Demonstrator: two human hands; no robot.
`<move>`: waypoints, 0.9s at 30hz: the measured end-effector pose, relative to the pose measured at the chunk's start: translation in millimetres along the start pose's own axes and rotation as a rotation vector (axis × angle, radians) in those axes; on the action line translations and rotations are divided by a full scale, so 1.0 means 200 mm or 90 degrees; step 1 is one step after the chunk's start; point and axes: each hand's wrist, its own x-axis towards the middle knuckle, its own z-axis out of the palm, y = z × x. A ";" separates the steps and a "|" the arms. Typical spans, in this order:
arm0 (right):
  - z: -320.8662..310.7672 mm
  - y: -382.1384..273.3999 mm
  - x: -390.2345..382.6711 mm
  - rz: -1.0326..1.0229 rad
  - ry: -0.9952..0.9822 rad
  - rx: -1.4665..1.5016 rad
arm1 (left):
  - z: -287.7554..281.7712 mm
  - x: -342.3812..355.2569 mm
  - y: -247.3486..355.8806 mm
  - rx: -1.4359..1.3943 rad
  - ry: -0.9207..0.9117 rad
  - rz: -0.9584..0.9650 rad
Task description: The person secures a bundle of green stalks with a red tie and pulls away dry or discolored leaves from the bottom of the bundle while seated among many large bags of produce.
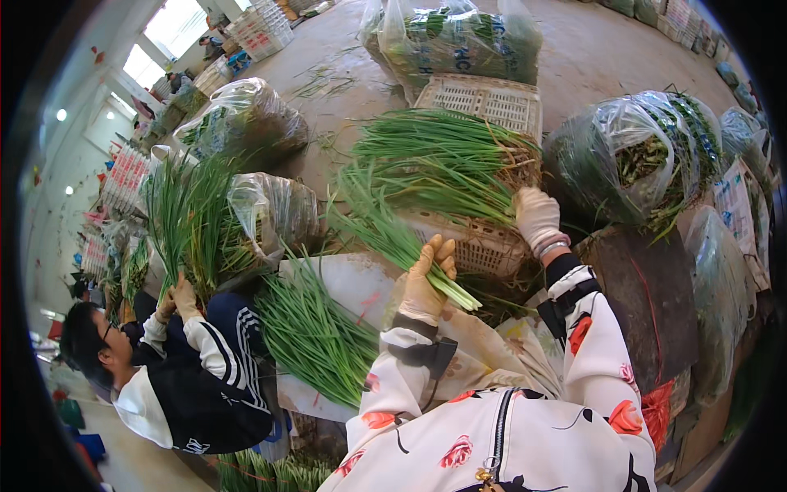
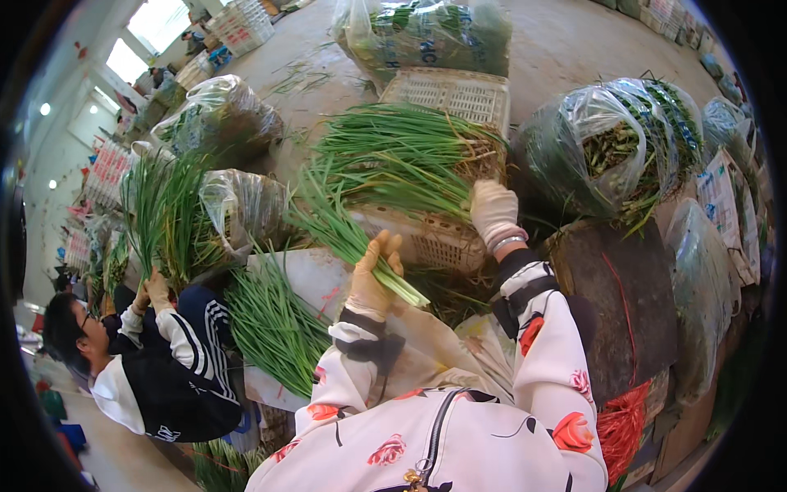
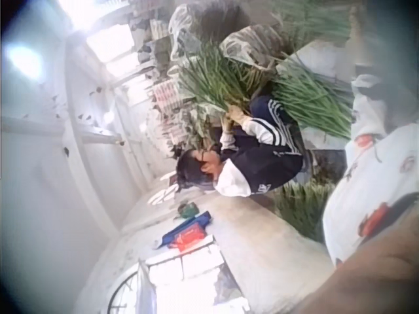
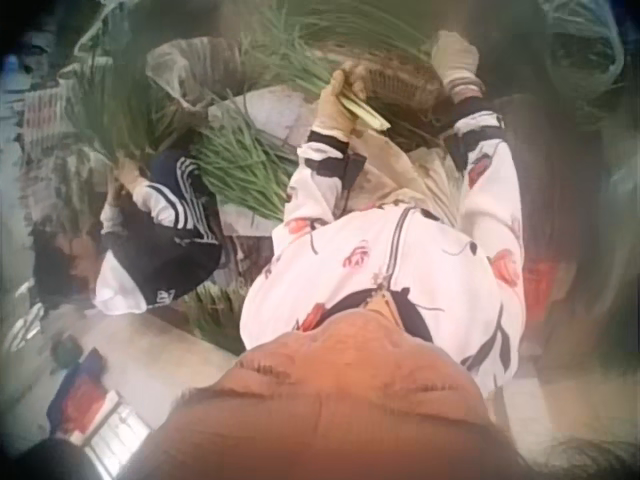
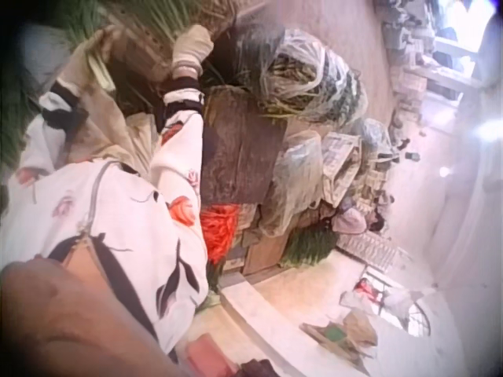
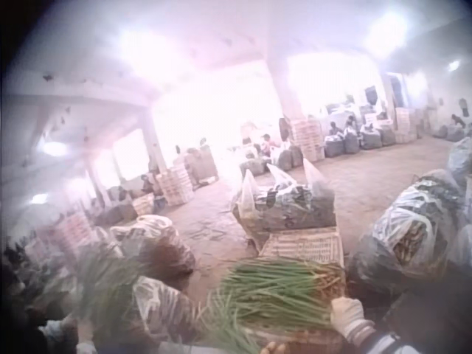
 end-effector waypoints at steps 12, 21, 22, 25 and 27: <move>0.00 0.05 -0.07 0.039 -0.248 0.018 | -0.06 0.04 -0.02 -0.020 -0.008 -0.003; -0.09 0.06 0.05 0.027 -0.041 0.044 | -0.06 0.04 0.00 -0.033 0.012 0.017; -0.13 0.05 0.01 -0.033 0.127 0.127 | -0.05 0.05 -0.01 -0.041 0.012 0.020; -0.19 -0.02 -0.06 0.014 0.095 0.734 | -0.06 0.08 -0.03 -0.041 0.008 0.019; -0.10 0.00 -0.07 0.015 -0.023 1.044 | -0.03 0.10 -0.03 -0.020 0.008 0.015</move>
